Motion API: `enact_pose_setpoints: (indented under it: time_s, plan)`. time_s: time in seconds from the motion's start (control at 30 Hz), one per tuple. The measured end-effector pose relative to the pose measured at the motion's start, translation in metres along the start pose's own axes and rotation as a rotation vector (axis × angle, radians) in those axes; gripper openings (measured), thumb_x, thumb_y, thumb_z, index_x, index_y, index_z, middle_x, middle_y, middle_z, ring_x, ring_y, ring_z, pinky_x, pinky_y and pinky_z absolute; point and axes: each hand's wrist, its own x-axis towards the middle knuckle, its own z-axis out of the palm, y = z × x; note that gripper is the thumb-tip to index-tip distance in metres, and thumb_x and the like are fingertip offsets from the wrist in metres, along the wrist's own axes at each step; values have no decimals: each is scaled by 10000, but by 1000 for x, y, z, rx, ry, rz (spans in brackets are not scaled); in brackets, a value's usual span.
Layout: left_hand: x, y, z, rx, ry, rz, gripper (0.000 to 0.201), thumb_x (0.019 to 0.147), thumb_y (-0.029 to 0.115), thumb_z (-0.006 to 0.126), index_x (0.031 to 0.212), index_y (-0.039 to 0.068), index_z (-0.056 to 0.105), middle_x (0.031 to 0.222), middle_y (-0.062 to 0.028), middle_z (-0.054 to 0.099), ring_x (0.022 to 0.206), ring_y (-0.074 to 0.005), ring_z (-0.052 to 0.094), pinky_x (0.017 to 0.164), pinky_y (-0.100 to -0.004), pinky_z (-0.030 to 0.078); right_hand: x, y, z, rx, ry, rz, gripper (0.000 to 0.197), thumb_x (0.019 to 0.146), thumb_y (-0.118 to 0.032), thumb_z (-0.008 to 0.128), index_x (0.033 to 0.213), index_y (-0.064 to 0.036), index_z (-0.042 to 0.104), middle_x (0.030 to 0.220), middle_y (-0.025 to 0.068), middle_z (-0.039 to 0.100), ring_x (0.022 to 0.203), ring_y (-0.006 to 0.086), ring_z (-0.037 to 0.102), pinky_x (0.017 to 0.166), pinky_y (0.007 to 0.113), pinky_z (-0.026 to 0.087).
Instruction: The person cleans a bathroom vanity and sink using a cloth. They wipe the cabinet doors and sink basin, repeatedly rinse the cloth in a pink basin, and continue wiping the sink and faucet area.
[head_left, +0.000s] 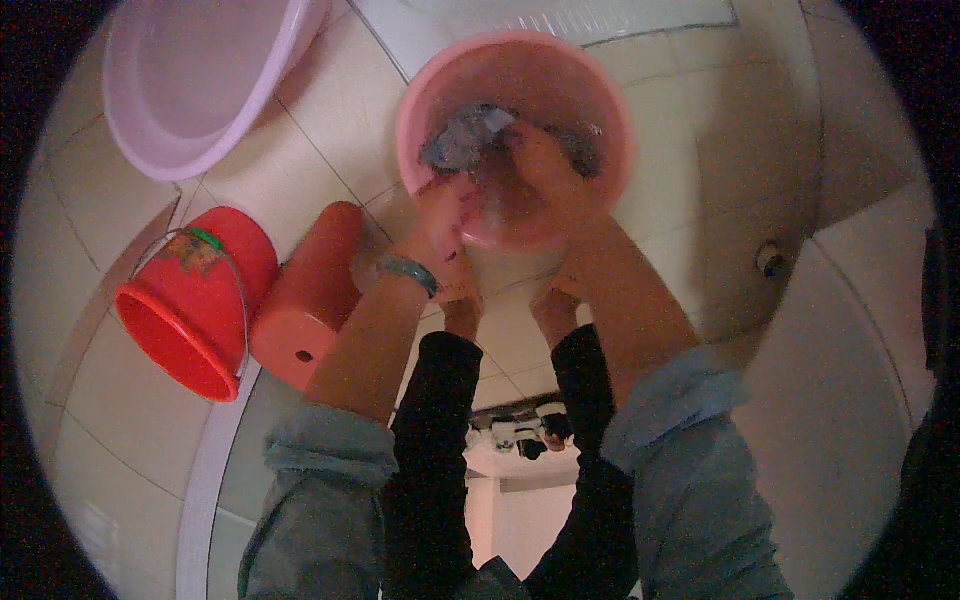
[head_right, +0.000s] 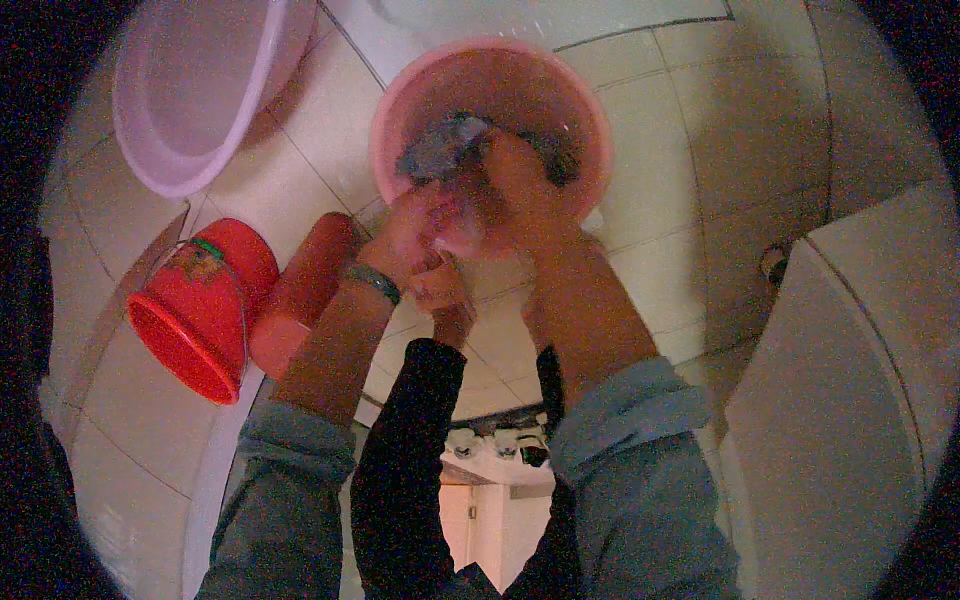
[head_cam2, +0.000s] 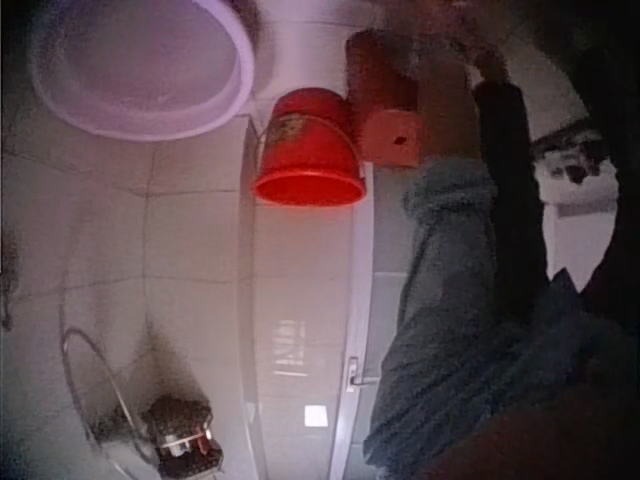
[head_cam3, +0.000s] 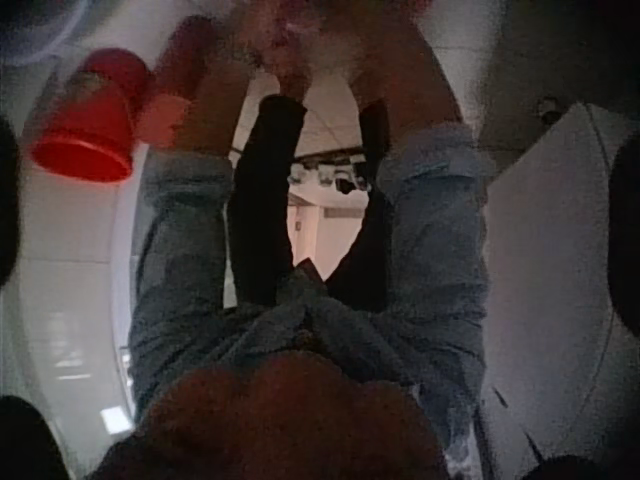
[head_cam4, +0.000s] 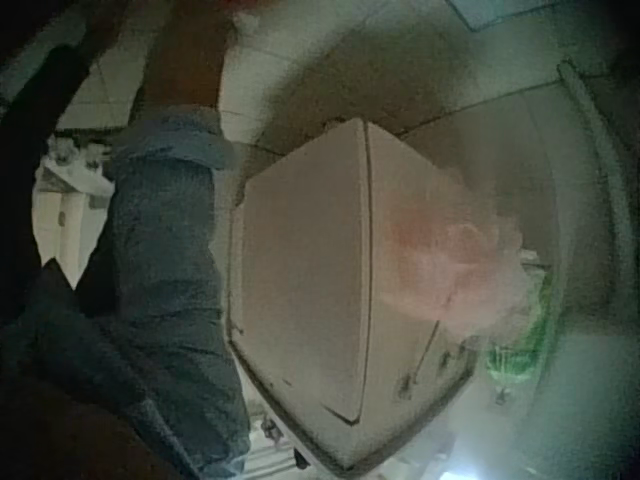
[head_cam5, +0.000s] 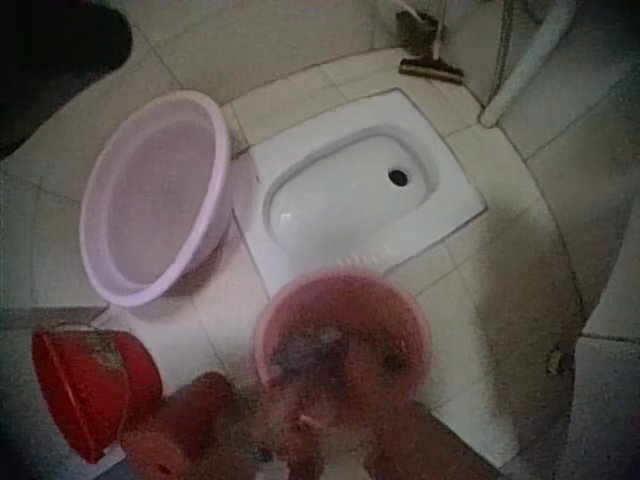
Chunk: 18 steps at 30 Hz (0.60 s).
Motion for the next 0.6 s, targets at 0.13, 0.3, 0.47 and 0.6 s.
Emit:
enact_pose_setpoints:
  time_s: [0.13,0.3,0.47,0.6]
  plan:
    - [-2,11,7,-278,-65,49,344,943,312,504,1186,71,534,1138,-97,587,1054,-264,549,934,-396,456,-48,-42,-11,250,-187,-357,159,896,-111,443,993,-24,534,848,172,581,806,307,579,782,412,461]
    - [-46,34,39,-403,-351,-95,451,944,360,480,1288,69,492,1247,-96,550,1115,-235,536,952,-345,448,-131,-144,-67,468,-381,30,134,892,-125,472,936,-12,526,777,123,573,696,265,564,673,402,460]
    - [-17,-1,22,74,-304,368,469,941,340,486,1298,36,479,1279,-102,526,1152,-232,507,945,-325,435,-80,-82,-34,-1,160,-264,209,906,-196,462,974,-26,564,856,149,620,770,292,598,704,400,473]
    - [-14,39,42,412,10,436,483,943,354,465,1295,23,476,1248,-98,528,1135,-201,492,938,-319,414,-49,-55,-74,245,321,427,354,930,-225,425,1177,8,525,1122,186,588,1018,316,565,895,430,429]
